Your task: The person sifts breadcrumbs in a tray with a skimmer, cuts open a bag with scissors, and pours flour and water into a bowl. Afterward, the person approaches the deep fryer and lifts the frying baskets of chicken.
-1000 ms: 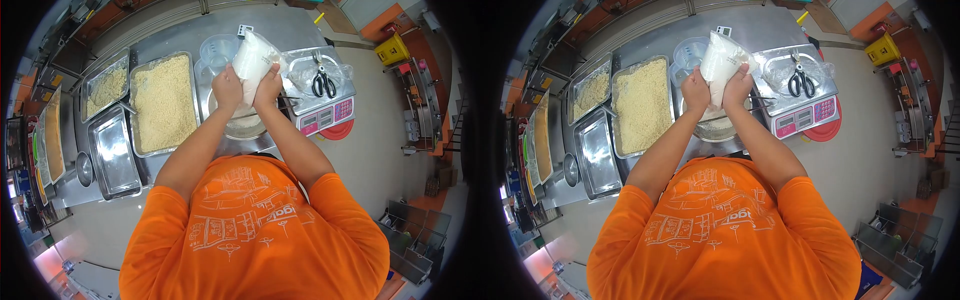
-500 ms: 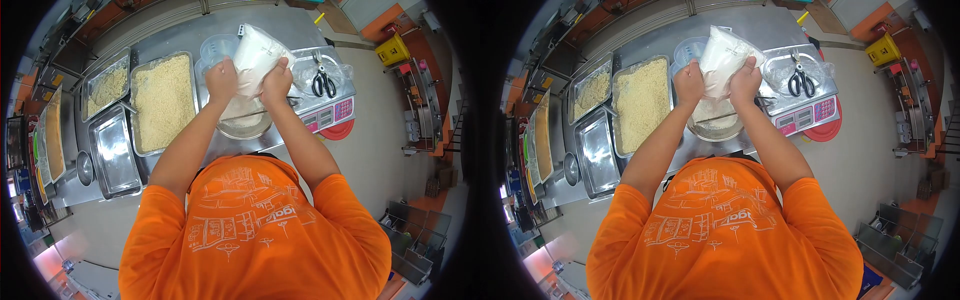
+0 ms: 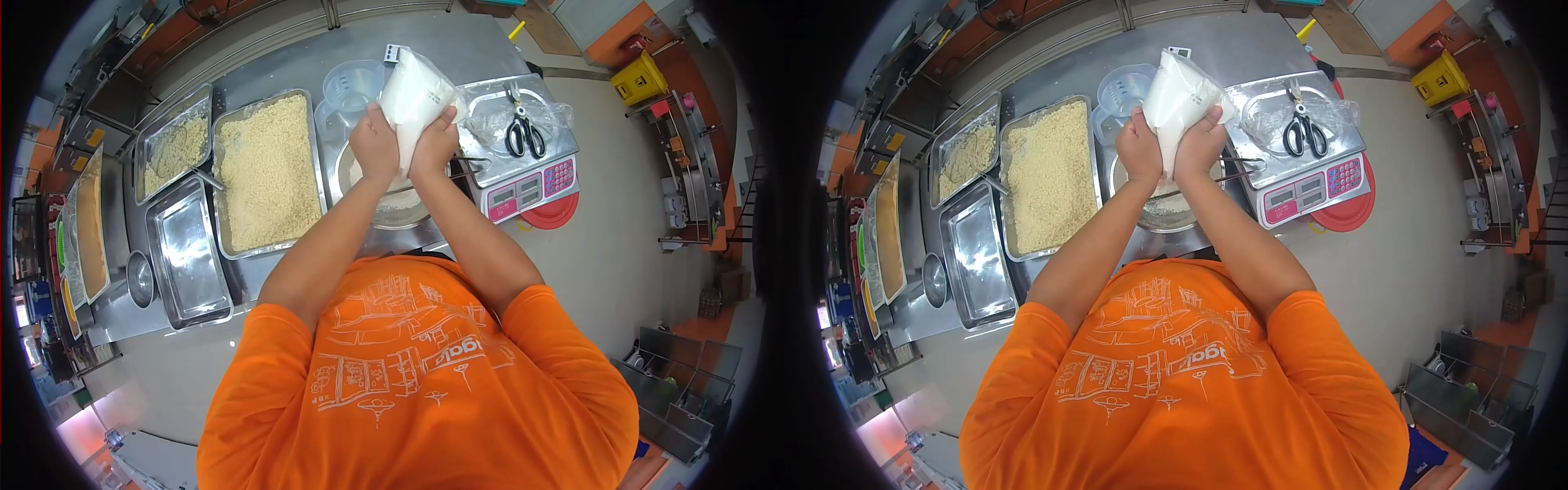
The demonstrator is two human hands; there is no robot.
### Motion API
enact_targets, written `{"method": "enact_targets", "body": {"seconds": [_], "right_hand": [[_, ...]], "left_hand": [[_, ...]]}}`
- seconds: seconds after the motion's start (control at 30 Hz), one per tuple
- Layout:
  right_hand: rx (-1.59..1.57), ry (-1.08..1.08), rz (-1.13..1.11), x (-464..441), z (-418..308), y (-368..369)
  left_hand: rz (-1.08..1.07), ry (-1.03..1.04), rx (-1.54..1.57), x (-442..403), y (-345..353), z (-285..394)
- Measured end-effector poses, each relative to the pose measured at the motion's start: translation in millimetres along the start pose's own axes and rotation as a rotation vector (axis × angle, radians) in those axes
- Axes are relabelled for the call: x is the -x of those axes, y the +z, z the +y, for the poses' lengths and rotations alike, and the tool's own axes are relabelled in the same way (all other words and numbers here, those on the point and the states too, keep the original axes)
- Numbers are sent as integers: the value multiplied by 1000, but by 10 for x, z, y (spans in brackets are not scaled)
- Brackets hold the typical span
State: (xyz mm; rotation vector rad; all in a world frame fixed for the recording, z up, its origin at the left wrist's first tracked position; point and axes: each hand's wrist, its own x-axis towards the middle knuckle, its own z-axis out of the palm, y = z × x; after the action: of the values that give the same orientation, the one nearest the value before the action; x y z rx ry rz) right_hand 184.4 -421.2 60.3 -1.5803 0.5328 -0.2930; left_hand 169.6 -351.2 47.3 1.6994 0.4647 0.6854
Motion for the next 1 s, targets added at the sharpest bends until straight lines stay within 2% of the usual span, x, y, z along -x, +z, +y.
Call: {"method": "enact_targets", "body": {"seconds": [0.1,0.17,0.23,0.37,0.47,0.53,0.73,0.9,0.97,1.0], "right_hand": [[-9,-9,-17,-16,-17,-30],[-26,-32,-53,-26,-72,-78],[-382,45,-98,-72,-166,-72],[-391,40,-107,-76,-136,-61],[-371,44,-129,-15,-97,-41],[-176,-2,-73,15,-97,-26],[-86,37,-42,39,-5,6],[-129,55,-81,41,-67,-31],[-120,-2,-120,-35,-161,-117],[-118,1,-117,-90,-179,-136]], "left_hand": [[3,12,19,-56,-25,20],[-72,34,-83,-86,-127,58],[-103,21,-96,-156,-222,144],[-144,16,-71,-147,-282,208],[-86,47,-62,-76,-240,172],[-77,30,-59,-47,-217,142],[-26,3,-7,4,-122,44],[11,24,18,35,-77,129],[-141,-25,-89,-15,-95,169],[-144,-28,-91,-46,-87,192]]}}
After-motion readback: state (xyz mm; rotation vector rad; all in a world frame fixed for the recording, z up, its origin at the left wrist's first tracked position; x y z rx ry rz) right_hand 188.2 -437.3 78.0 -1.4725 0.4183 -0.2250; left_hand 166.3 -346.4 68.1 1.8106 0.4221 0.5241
